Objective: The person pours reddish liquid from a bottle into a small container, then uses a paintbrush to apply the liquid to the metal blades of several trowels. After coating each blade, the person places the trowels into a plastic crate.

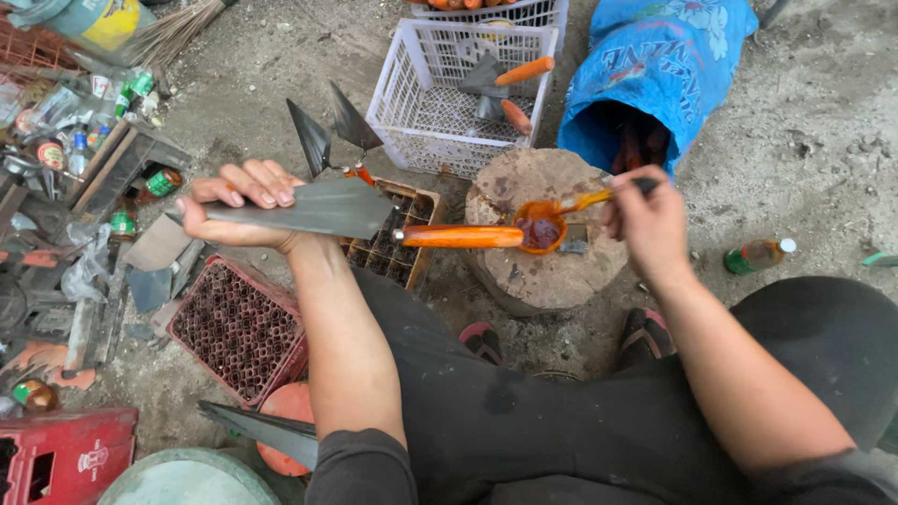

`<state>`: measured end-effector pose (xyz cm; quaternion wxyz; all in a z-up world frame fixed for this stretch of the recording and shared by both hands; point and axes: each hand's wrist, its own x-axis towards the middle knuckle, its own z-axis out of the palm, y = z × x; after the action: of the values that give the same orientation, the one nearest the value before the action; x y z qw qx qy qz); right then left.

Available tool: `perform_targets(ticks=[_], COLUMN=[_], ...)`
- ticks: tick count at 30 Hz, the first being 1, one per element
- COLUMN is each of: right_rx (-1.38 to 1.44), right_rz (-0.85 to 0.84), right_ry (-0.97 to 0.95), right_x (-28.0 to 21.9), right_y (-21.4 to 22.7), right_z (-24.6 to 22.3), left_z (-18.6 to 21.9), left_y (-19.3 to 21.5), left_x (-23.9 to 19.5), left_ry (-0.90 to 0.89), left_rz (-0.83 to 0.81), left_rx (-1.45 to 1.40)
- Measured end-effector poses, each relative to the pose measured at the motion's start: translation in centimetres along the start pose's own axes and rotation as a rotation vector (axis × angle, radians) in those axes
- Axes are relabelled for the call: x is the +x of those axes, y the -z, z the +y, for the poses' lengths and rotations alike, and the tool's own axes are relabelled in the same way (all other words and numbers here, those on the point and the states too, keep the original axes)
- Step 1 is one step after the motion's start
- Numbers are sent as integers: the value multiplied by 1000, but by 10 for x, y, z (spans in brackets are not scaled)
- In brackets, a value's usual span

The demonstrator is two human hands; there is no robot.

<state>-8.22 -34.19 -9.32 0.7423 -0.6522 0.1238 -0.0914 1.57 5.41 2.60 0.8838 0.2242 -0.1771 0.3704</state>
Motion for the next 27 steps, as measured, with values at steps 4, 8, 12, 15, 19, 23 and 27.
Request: perform_targets(ticks=[4, 8, 12, 15, 19, 23, 27], right_rx=[335, 448, 450, 454, 321, 414, 439], right_rz=[-41, -84, -155, -171, -127, -98, -101], right_ry=[-12, -81, -71, -74, -67, -3, 47], right_x=[-9, -24, -32, -33, -32, -31, -37], right_y=[2, -18, -42, -48, -31, -12, -23], right_z=[-35, -49, -44, -33, -26, -31, -30], left_z=[-14, -36, -50, -53, -50, -49, -54], left_y=[-3, -14, -27, -34, -37, -37, -36], left_x=[-10, -24, -37, -40, -37, -33, -36], left_ry=[16, 61, 148, 173, 170, 154, 149], left_rz=[-6, -68, -103, -109, -54, -27, -39], left_rx=[3, -39, -51, -59, -61, -53, -25])
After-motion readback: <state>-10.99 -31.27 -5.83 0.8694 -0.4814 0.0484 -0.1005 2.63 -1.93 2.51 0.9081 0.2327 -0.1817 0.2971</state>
